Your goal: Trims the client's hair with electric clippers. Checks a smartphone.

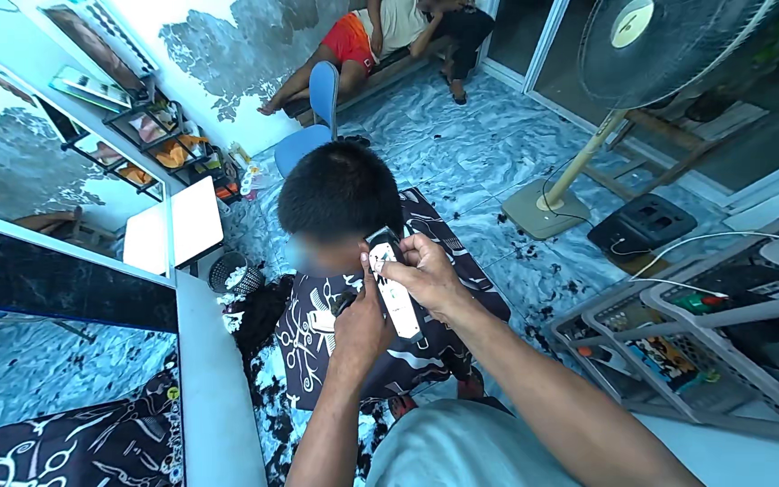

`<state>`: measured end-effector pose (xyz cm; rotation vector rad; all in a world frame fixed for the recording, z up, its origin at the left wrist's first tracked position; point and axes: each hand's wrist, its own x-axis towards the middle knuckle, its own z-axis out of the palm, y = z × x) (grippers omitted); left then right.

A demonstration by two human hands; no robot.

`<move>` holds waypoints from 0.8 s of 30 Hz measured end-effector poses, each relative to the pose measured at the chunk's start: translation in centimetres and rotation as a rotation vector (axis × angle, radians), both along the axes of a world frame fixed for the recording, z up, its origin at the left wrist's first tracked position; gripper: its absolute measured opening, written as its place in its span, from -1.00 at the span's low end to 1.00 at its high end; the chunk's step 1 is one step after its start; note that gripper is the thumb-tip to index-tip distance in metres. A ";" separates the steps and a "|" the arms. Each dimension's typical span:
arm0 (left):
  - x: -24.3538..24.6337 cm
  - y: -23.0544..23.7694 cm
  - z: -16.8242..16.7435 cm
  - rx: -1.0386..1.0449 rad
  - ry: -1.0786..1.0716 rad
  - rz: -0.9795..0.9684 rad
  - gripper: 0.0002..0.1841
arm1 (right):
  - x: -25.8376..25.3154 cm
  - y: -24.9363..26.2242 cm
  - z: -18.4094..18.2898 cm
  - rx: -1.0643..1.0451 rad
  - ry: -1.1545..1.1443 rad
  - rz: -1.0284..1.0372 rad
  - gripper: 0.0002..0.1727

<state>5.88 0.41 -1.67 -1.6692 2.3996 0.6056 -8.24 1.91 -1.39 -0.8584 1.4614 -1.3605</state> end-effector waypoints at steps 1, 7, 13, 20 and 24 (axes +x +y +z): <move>0.0 0.0 0.0 0.000 -0.002 0.002 -0.02 | 0.0 0.0 0.0 0.006 0.007 0.003 -0.46; -0.1 0.0 0.0 0.011 0.023 0.000 -0.03 | -0.4 0.0 0.4 0.005 0.079 0.022 -0.46; -0.1 -0.1 -0.2 0.034 0.040 -0.012 -0.07 | -0.7 -0.1 1.0 0.032 0.238 0.062 -0.46; 0.2 -0.2 -0.6 0.029 0.063 -0.029 -0.13 | -0.3 -0.2 1.7 0.022 0.272 0.050 -0.47; 0.1 -0.1 -0.2 0.055 0.031 -0.025 -0.13 | 0.3 -0.4 2.2 -0.030 0.294 0.064 -0.48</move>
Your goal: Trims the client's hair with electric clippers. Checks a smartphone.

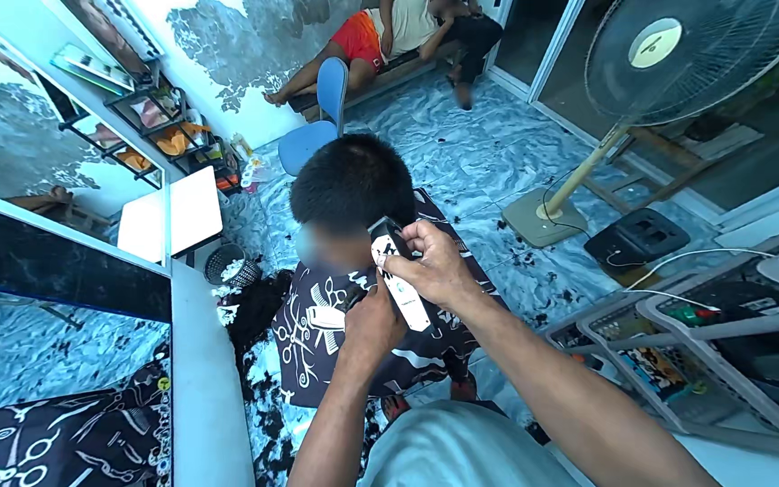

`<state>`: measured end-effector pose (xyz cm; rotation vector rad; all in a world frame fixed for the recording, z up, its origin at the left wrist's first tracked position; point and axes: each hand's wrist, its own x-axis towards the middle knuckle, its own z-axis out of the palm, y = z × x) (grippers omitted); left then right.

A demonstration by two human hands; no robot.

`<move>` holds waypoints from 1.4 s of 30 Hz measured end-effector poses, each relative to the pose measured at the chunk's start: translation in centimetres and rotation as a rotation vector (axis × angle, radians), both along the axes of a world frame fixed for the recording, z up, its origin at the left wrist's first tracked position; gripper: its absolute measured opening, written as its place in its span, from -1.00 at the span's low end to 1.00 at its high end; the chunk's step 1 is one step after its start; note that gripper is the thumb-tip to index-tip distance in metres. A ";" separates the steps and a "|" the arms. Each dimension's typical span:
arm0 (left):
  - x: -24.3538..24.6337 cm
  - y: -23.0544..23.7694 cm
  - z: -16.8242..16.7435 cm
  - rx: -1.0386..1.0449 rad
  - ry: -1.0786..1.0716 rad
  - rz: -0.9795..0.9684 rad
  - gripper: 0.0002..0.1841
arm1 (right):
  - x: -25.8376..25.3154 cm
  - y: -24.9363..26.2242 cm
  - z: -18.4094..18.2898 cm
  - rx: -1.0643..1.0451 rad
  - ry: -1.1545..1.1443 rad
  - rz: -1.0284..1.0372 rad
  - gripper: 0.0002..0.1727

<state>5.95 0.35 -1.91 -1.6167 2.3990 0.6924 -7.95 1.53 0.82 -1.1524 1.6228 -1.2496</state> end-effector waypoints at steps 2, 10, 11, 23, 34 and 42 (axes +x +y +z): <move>0.0 0.0 0.0 -0.014 0.013 -0.003 -0.12 | -0.2 0.2 -0.2 0.047 0.009 -0.023 -0.49; -0.1 0.0 0.0 -0.009 0.015 -0.005 -0.10 | -0.1 0.4 -0.3 0.050 -0.011 -0.040 -0.49; -0.1 0.0 0.0 -0.012 0.022 -0.005 -0.10 | -0.2 0.5 -0.3 0.065 -0.028 -0.047 -0.49; -0.2 0.0 -0.4 0.004 -0.005 -0.013 -0.14 | 0.3 0.3 -0.2 0.034 0.003 -0.040 -0.46; 0.0 -0.2 -0.5 -0.006 0.009 -0.024 -0.22 | 0.9 0.4 0.3 0.052 0.101 -0.045 -0.48; -0.1 -0.1 -0.2 0.012 -0.011 -0.021 -0.24 | 1.1 0.4 0.7 0.046 0.160 -0.030 -0.48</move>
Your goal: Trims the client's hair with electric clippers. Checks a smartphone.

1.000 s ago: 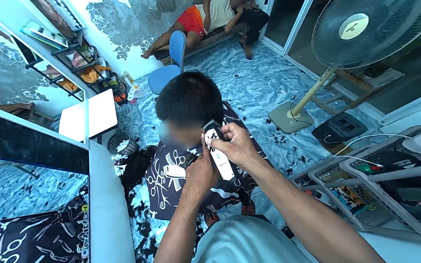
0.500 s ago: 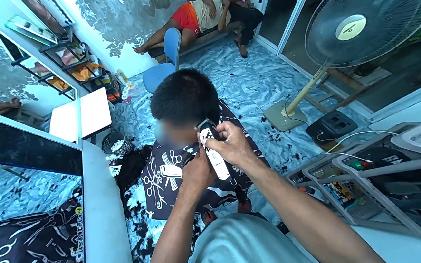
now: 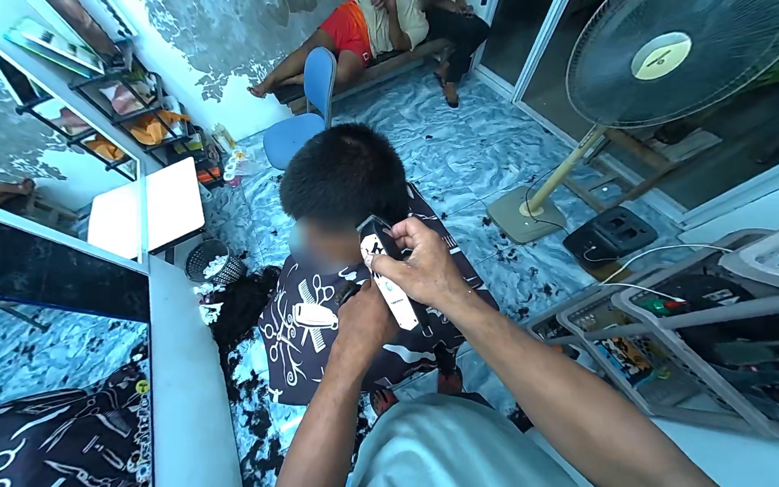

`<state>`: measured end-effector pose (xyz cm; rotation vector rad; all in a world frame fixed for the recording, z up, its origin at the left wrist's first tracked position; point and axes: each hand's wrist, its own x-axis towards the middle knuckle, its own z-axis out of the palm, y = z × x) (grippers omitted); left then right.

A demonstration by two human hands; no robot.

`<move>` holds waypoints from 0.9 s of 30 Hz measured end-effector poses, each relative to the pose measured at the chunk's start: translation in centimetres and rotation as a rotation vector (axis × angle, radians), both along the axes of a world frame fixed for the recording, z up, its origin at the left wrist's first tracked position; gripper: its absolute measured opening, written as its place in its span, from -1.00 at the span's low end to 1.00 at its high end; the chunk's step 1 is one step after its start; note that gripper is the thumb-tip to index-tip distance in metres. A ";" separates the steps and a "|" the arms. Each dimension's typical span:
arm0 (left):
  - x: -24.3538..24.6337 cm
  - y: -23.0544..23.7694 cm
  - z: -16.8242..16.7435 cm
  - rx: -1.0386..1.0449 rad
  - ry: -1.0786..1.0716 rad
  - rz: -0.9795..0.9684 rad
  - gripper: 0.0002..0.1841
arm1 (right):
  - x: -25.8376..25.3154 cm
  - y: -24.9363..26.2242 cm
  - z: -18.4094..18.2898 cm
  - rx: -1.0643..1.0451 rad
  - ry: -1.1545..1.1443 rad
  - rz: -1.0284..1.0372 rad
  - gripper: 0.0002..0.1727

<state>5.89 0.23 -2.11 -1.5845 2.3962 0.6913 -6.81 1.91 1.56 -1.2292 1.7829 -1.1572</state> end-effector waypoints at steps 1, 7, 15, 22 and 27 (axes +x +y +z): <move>0.1 0.0 -0.2 -0.008 0.022 0.001 -0.19 | -0.3 0.2 -0.2 0.020 -0.012 -0.015 -0.47; 0.1 0.1 -0.2 -0.020 0.033 0.002 -0.18 | -0.4 0.1 -0.5 -0.043 -0.086 -0.013 -0.48; -0.2 0.1 0.1 -0.001 0.005 -0.001 -0.10 | -0.8 0.0 -0.8 -0.032 -0.137 -0.045 -0.47; -0.4 0.2 0.0 -0.003 -0.019 0.004 -0.17 | -0.5 -0.2 -0.7 -0.047 -0.161 -0.020 -0.48; 2.8 0.6 -4.1 -0.297 0.483 -0.245 -0.29 | -3.7 5.0 -3.3 -0.011 -0.368 -0.074 -0.49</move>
